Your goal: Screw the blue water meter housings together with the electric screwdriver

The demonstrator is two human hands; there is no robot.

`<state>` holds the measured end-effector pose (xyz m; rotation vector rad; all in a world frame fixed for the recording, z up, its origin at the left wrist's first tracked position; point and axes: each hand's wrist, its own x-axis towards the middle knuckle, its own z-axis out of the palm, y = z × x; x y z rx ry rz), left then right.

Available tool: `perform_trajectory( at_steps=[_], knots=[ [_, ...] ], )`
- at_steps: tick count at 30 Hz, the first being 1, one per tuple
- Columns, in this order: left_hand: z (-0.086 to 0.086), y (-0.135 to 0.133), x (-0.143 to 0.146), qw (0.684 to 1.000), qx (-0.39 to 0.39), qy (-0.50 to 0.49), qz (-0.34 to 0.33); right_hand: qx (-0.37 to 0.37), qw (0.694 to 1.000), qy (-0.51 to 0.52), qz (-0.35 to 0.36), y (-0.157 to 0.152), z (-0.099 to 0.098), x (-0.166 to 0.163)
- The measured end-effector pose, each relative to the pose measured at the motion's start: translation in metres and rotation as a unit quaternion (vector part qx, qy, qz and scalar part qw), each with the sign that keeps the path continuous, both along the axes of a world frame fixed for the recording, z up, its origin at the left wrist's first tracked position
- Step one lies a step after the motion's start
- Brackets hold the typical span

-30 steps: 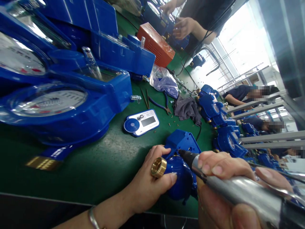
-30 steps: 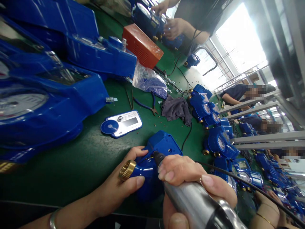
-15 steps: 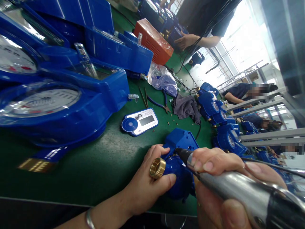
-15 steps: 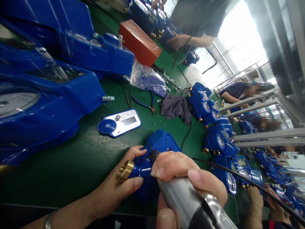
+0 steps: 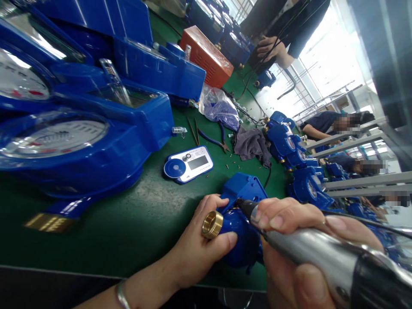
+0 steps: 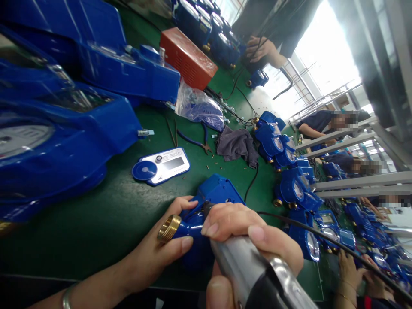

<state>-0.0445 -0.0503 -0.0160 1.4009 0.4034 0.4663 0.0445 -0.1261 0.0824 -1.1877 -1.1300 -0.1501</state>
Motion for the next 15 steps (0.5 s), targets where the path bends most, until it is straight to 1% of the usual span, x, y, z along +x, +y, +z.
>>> perform_trajectory(
  at_steps=[2, 4, 7, 9, 10, 11, 13, 14, 15],
  knots=[
    [-0.001, 0.000, 0.000, 1.000, 0.003, -0.008, 0.000, -0.001, 1.000, 0.017, 0.010, 0.002, 0.000, -0.003],
    [-0.002, 0.000, -0.001, 1.000, 0.009, -0.013, 0.001, -0.005, 1.000, 0.027, 0.004, 0.002, 0.000, -0.005],
    [-0.002, 0.000, 0.000, 1.000, 0.020, -0.008, 0.001, -0.027, 1.000, 0.009, 0.003, -0.004, 0.003, 0.001],
    [-0.002, 0.000, 0.000, 1.000, 0.029, -0.004, 0.000, -0.065, 0.996, -0.018, 0.059, -0.011, 0.010, 0.014],
    [-0.002, 0.000, 0.000, 0.999, 0.033, -0.002, 0.000, -0.103, 0.989, -0.030, 0.098, -0.015, 0.014, 0.023],
    [-0.002, -0.001, 0.000, 0.999, 0.036, -0.001, 0.000, -0.149, 0.977, -0.043, 0.146, -0.019, 0.018, 0.031],
    [-0.003, -0.001, -0.001, 0.999, 0.040, -0.003, 0.002, -0.254, 0.937, -0.077, 0.227, -0.025, 0.024, 0.045],
    [-0.003, -0.001, -0.001, 0.999, 0.042, -0.005, 0.003, -0.262, 0.929, -0.093, 0.245, -0.026, 0.025, 0.048],
    [-0.004, -0.001, -0.001, 0.999, 0.044, -0.005, 0.003, -0.243, 0.934, -0.104, 0.242, -0.026, 0.024, 0.049]
  ],
)
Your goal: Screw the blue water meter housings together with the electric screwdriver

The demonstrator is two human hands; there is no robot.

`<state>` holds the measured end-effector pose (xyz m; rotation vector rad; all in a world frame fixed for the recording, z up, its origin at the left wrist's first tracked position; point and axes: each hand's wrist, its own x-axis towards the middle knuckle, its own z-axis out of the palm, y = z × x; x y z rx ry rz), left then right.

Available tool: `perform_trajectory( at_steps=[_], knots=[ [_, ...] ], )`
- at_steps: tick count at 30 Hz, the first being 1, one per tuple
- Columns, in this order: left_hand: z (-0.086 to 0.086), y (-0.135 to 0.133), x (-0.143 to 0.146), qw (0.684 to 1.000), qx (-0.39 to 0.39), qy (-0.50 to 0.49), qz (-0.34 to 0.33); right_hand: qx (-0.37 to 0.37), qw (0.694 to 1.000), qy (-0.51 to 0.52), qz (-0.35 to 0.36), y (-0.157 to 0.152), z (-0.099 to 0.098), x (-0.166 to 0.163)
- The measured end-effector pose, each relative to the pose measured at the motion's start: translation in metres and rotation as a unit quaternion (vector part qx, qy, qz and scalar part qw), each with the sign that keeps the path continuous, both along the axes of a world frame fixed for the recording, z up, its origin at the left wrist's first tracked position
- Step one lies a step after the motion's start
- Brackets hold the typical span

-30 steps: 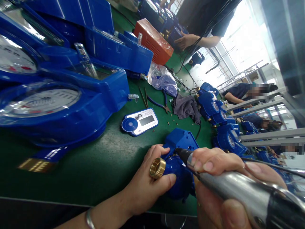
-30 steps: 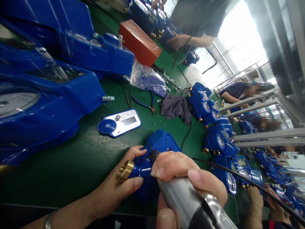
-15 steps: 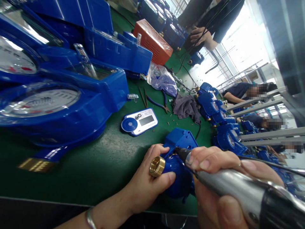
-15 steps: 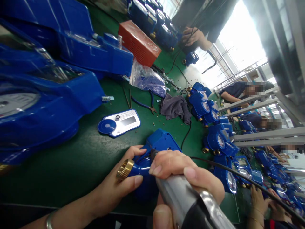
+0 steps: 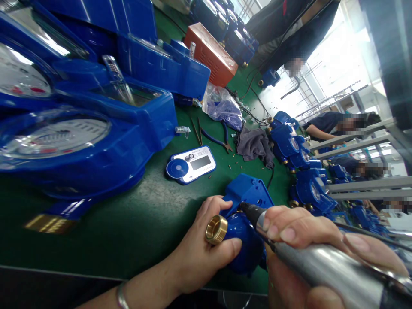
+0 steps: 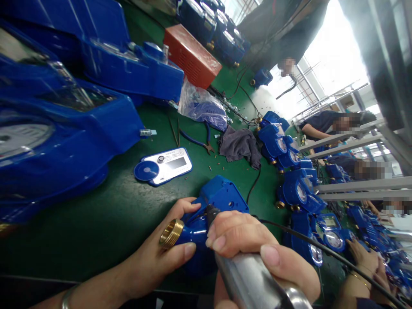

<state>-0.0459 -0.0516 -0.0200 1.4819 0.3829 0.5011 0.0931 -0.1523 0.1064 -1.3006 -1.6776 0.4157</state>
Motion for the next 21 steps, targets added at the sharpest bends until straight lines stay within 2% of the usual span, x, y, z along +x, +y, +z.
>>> perform_trajectory(
  at_steps=[2, 4, 8, 11, 13, 16, 21],
  knots=[
    [-0.001, 0.000, 0.000, 1.000, 0.002, -0.001, -0.001, 0.126, 0.990, 0.032, -0.049, 0.003, -0.005, -0.006],
    [-0.001, 0.001, 0.000, 1.000, 0.001, 0.000, -0.002, 0.197, 0.974, 0.058, -0.100, 0.006, -0.011, -0.014],
    [0.001, 0.001, 0.001, 1.000, 0.002, 0.004, -0.003, 0.150, 0.983, 0.036, -0.095, 0.009, -0.011, -0.025],
    [0.002, 0.000, 0.001, 1.000, 0.004, 0.003, 0.001, 0.141, 0.975, 0.041, -0.165, 0.010, -0.008, -0.031],
    [0.002, 0.000, 0.000, 1.000, 0.005, 0.002, 0.002, 0.156, 0.964, 0.048, -0.211, 0.011, -0.010, -0.036],
    [0.001, -0.001, 0.000, 1.000, 0.005, -0.002, 0.003, 0.181, 0.957, 0.049, -0.219, 0.014, -0.018, -0.040],
    [-0.002, -0.001, 0.000, 1.000, 0.015, -0.006, 0.004, 0.271, 0.936, 0.036, -0.221, 0.015, -0.033, -0.037]
  ],
)
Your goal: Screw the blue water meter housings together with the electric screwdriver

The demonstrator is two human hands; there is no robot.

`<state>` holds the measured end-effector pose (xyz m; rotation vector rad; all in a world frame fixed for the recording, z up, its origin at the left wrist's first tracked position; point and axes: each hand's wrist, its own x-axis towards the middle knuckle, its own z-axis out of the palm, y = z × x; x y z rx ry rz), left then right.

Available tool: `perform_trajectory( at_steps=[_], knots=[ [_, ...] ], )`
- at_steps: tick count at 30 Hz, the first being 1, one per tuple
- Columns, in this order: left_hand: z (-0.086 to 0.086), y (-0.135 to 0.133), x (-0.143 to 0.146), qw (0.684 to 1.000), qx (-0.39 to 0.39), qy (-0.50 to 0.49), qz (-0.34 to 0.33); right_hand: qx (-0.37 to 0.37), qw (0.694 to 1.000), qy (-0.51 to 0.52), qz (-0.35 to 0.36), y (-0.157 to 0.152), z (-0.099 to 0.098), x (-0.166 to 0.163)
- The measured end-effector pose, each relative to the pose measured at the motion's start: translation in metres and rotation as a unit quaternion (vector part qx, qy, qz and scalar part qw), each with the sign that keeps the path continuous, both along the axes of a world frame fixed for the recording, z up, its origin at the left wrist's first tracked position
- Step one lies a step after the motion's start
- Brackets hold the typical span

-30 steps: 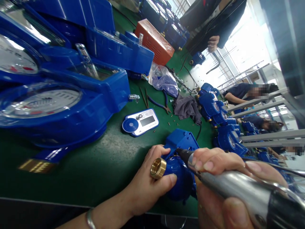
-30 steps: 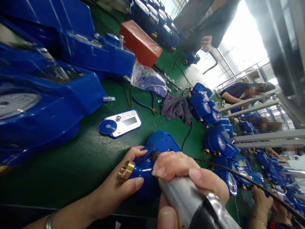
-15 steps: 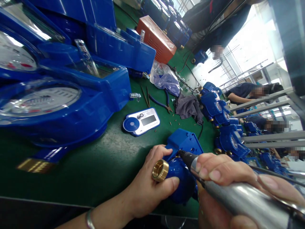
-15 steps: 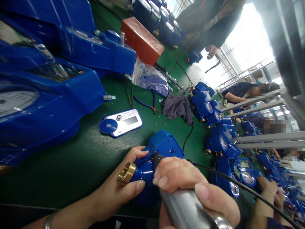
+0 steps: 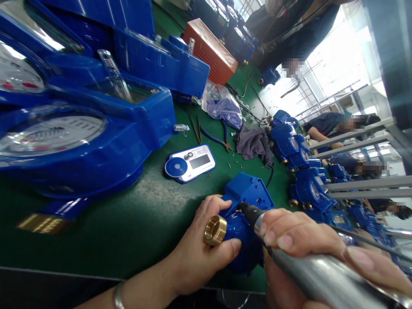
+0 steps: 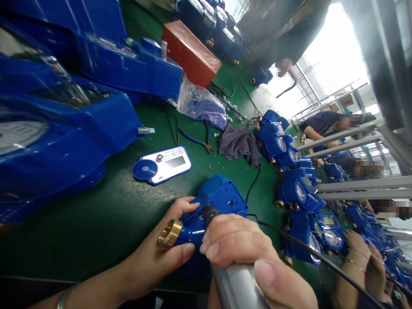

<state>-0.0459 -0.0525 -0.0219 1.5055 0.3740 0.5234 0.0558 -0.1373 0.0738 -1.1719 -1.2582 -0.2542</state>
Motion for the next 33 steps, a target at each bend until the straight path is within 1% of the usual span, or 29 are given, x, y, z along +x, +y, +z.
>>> perform_trajectory(
  at_steps=[3, 5, 7, 9, 11, 13, 16, 19, 22, 24, 29, 33],
  knots=[
    [0.001, 0.000, 0.000, 1.000, -0.007, 0.003, -0.004, -0.010, 1.000, -0.018, 0.013, 0.000, 0.002, 0.002],
    [0.004, 0.001, 0.000, 1.000, -0.021, 0.010, -0.005, -0.005, 0.999, -0.029, 0.036, 0.001, 0.005, 0.002],
    [0.008, 0.001, 0.000, 0.999, -0.042, 0.020, -0.008, 0.002, 0.999, -0.013, 0.050, 0.002, 0.007, 0.001],
    [0.012, 0.001, -0.001, 0.998, -0.056, 0.024, -0.007, 0.012, 0.999, 0.006, 0.044, 0.003, 0.005, -0.002],
    [0.013, 0.001, 0.000, 0.998, -0.060, 0.019, -0.005, 0.031, 0.999, 0.021, 0.022, 0.003, 0.001, -0.003],
    [0.011, 0.001, 0.001, 0.998, -0.057, 0.017, -0.002, 0.045, 0.999, 0.012, 0.018, 0.003, -0.002, -0.003],
    [0.008, 0.002, 0.002, 0.999, -0.044, 0.011, -0.003, 0.029, 0.999, -0.002, 0.037, 0.001, 0.000, 0.000],
    [0.009, 0.002, 0.002, 0.999, -0.051, 0.008, -0.005, -0.009, 0.998, 0.024, 0.051, 0.001, 0.005, 0.000],
    [0.013, 0.003, 0.001, 0.997, -0.077, 0.016, -0.009, -0.033, 0.997, 0.067, 0.034, 0.001, 0.008, -0.004],
    [0.014, 0.003, 0.001, 0.996, -0.084, 0.019, -0.006, -0.045, 0.996, 0.078, 0.026, 0.000, 0.008, -0.007],
    [0.011, 0.002, 0.001, 0.997, -0.075, 0.011, -0.005, -0.039, 0.996, 0.077, 0.018, -0.003, 0.007, -0.010],
    [0.004, 0.002, 0.002, 0.998, -0.059, 0.004, -0.003, -0.031, 0.996, 0.070, 0.041, -0.001, 0.008, -0.007]
  ],
)
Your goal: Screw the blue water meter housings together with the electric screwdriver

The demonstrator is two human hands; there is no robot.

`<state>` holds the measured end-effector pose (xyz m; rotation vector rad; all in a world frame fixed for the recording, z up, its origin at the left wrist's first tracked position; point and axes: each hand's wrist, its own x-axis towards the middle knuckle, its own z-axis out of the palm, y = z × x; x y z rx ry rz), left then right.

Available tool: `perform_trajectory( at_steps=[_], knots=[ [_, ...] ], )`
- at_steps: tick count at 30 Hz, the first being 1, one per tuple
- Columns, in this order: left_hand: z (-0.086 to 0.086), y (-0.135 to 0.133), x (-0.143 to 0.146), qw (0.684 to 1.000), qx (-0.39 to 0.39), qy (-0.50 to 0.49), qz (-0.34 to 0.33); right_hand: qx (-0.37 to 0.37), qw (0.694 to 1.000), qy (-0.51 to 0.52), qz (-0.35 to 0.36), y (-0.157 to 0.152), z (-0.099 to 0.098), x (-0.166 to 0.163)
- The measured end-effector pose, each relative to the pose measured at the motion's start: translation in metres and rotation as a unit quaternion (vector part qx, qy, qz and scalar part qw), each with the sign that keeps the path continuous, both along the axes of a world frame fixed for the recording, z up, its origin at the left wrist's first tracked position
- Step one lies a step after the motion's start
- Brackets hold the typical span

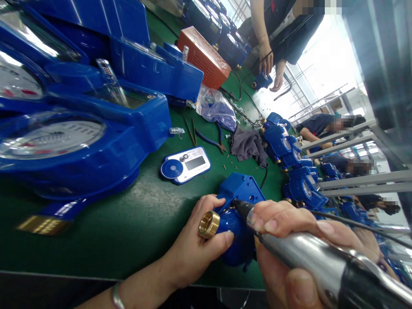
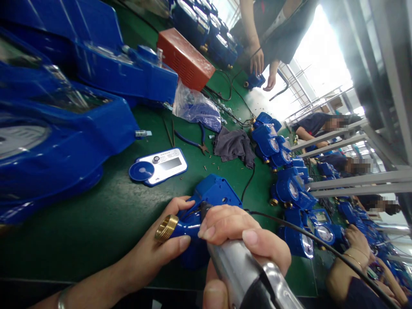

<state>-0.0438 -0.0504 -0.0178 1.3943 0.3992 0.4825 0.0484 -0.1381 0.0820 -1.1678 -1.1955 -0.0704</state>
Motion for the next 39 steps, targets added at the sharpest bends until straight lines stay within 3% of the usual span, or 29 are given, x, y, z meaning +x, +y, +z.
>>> perform_trajectory(
  at_steps=[7, 13, 19, 23, 27, 31, 35, 39],
  knots=[
    [0.007, 0.000, 0.000, 1.000, -0.012, 0.012, 0.004, 0.025, 0.999, -0.011, -0.017, 0.004, -0.003, 0.000],
    [0.006, -0.001, -0.002, 1.000, 0.009, 0.011, 0.002, 0.032, 0.995, 0.057, -0.072, 0.000, -0.005, -0.003],
    [0.006, 0.000, -0.003, 1.000, 0.015, 0.020, -0.008, 0.032, 0.998, -0.051, -0.033, 0.007, -0.003, 0.002],
    [0.011, 0.000, -0.003, 1.000, -0.001, 0.023, -0.006, -0.015, 0.998, -0.046, -0.038, 0.010, 0.005, 0.003],
    [0.006, 0.000, -0.002, 1.000, 0.008, 0.012, -0.005, -0.049, 0.997, -0.052, 0.018, 0.004, 0.009, 0.007],
    [0.000, -0.002, -0.002, 1.000, 0.023, 0.000, 0.002, -0.006, 0.999, 0.021, -0.035, 0.001, 0.004, 0.006],
    [0.001, -0.002, -0.003, 1.000, 0.024, 0.003, 0.003, 0.027, 0.998, -0.044, -0.044, 0.007, -0.005, 0.001],
    [0.004, -0.002, -0.004, 1.000, 0.026, 0.015, -0.002, 0.054, 0.997, -0.036, -0.040, 0.005, -0.003, 0.004]
  ],
)
